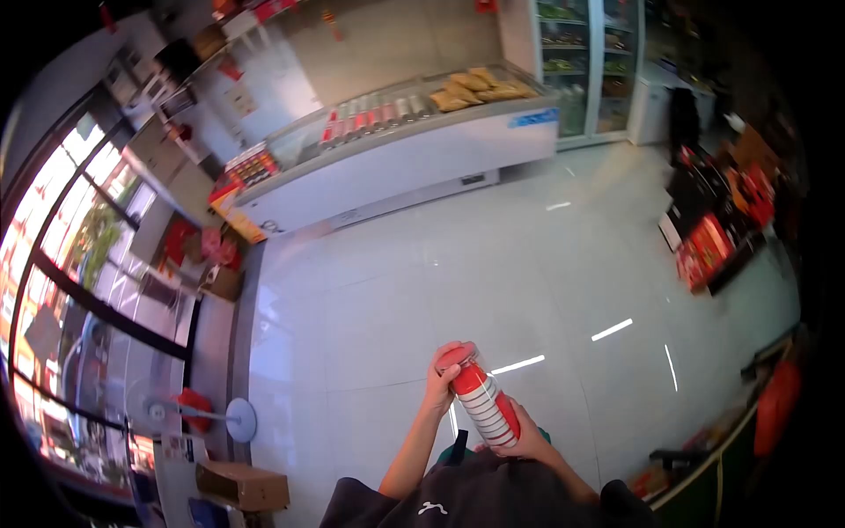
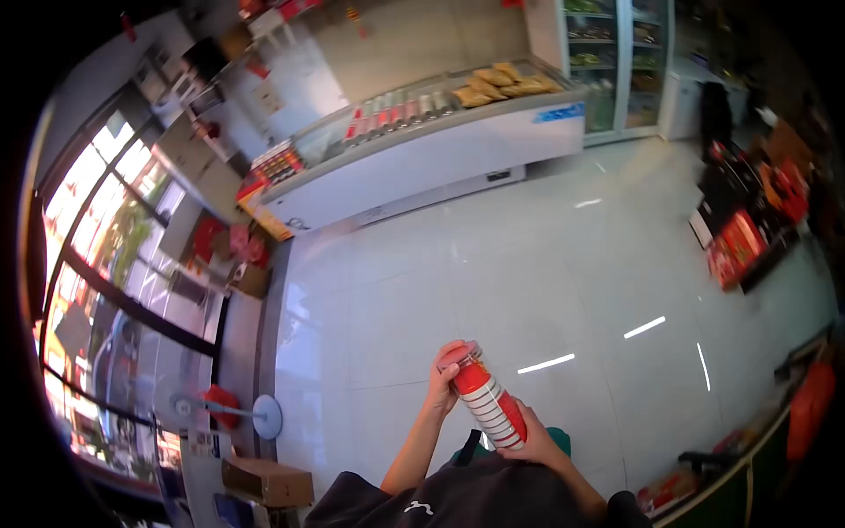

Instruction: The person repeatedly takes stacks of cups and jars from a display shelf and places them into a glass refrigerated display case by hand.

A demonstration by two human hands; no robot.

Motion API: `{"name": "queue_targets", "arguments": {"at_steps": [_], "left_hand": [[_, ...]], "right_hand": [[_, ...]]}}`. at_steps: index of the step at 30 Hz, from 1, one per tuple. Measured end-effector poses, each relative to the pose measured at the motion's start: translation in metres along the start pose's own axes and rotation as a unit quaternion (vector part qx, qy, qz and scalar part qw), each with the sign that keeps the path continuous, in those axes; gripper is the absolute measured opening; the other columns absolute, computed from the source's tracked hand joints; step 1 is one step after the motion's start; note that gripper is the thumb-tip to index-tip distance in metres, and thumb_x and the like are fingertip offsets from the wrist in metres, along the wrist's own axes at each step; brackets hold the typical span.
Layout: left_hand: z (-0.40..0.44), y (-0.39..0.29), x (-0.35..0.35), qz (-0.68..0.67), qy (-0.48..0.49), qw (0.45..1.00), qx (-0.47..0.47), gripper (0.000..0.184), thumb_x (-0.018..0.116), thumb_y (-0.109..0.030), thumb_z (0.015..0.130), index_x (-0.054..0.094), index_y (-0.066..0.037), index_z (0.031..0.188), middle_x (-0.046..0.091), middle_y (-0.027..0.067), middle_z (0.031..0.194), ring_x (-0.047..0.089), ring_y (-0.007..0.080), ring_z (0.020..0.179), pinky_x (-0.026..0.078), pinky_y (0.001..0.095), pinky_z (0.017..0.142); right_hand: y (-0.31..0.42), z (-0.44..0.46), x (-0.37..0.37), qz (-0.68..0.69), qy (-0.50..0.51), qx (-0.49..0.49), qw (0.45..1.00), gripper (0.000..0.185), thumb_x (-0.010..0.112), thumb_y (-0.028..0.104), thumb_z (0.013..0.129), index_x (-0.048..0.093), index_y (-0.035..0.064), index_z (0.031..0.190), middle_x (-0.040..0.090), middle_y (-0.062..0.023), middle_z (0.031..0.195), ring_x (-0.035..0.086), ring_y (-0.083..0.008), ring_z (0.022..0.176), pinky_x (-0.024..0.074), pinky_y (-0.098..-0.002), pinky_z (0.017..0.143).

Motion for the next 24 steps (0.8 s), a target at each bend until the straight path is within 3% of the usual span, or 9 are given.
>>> {"name": "queue_targets", "arguments": {"at_steps": [2,3,8,11,15,16,24], "left_hand": [[0.03,-0.022,-0.012,-0.021,-0.009,1.0,0.007,0.071,0.079,-0.037,0.066,0.048,-0.004,0.119,0.058,0.0134,0.113,0.058,0.0246,0.103,0.048,0.0392,0.091],[0.001,-0.018,0.014,-0.021,0.008,0.999,0.027,0.072,0.08,-0.038,0.064,0.048,-0.004,0.119,0.057,0.0137,0.113,0.058,0.0253,0.103,0.049,0.0398,0.091],[0.102,-0.049,-0.005,-0.035,0.07,0.996,0.041,0.075,0.081,-0.038,0.062,0.047,-0.006,0.119,0.055,0.0143,0.116,0.059,0.028,0.102,0.05,0.0412,0.089],[0.16,-0.062,-0.019,-0.047,0.033,0.997,0.045,0.075,0.081,-0.038,0.062,0.046,-0.006,0.12,0.055,0.0146,0.116,0.059,0.0279,0.102,0.05,0.0415,0.088],[0.244,-0.107,-0.048,0.009,-0.056,0.996,0.064,0.075,0.08,-0.032,0.067,0.042,-0.005,0.126,0.055,0.0115,0.114,0.056,0.0227,0.105,0.047,0.036,0.092],[0.26,-0.121,-0.049,0.03,-0.063,0.995,0.067,0.074,0.078,-0.028,0.069,0.04,-0.004,0.128,0.054,0.0109,0.115,0.054,0.0208,0.107,0.045,0.0348,0.094],[0.382,-0.191,-0.058,0.152,-0.116,0.968,0.161,0.071,0.079,-0.023,0.067,0.043,-0.003,0.124,0.055,0.012,0.115,0.055,0.0212,0.107,0.043,0.0345,0.094]], "right_hand": [[0.009,0.044,-0.001,0.057,0.018,-0.019,0.998,0.097,0.082,0.024,0.058,0.03,0.0045,0.137,0.044,-0.0148,0.128,0.046,-0.0259,0.118,0.0366,-0.0373,0.1],[0.018,0.013,-0.013,0.061,0.034,-0.035,0.997,0.097,0.082,0.024,0.058,0.03,0.0045,0.137,0.044,-0.0148,0.128,0.046,-0.0259,0.118,0.0366,-0.0373,0.1],[-0.013,0.129,-0.018,0.1,0.08,0.026,0.991,0.101,0.084,0.023,0.056,0.028,0.0048,0.138,0.046,-0.0114,0.127,0.045,-0.0229,0.119,0.0349,-0.0348,0.101],[-0.022,0.196,-0.036,0.121,0.153,0.052,0.979,0.105,0.084,0.022,0.056,0.024,0.0075,0.141,0.044,-0.0101,0.132,0.043,-0.0227,0.121,0.0341,-0.0351,0.101],[-0.03,0.306,-0.046,0.097,0.152,-0.018,0.984,0.105,0.084,0.019,0.056,0.024,0.007,0.141,0.044,-0.0102,0.132,0.043,-0.0215,0.122,0.0341,-0.0355,0.102],[-0.015,0.329,-0.044,0.162,0.154,-0.008,0.975,0.107,0.085,0.018,0.056,0.023,0.0057,0.142,0.043,-0.011,0.133,0.042,-0.0222,0.124,0.0333,-0.036,0.103],[-0.042,0.478,-0.063,0.121,0.127,0.043,0.984,0.106,0.086,0.021,0.056,0.024,0.0037,0.141,0.046,-0.014,0.131,0.044,-0.0223,0.123,0.0339,-0.0356,0.103]]}}
Point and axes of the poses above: each hand's wrist, its own z-axis towards the middle knuckle, its own x-axis out of the palm, y = z × x, the point moved 9 cm from there along z, towards the middle knuckle
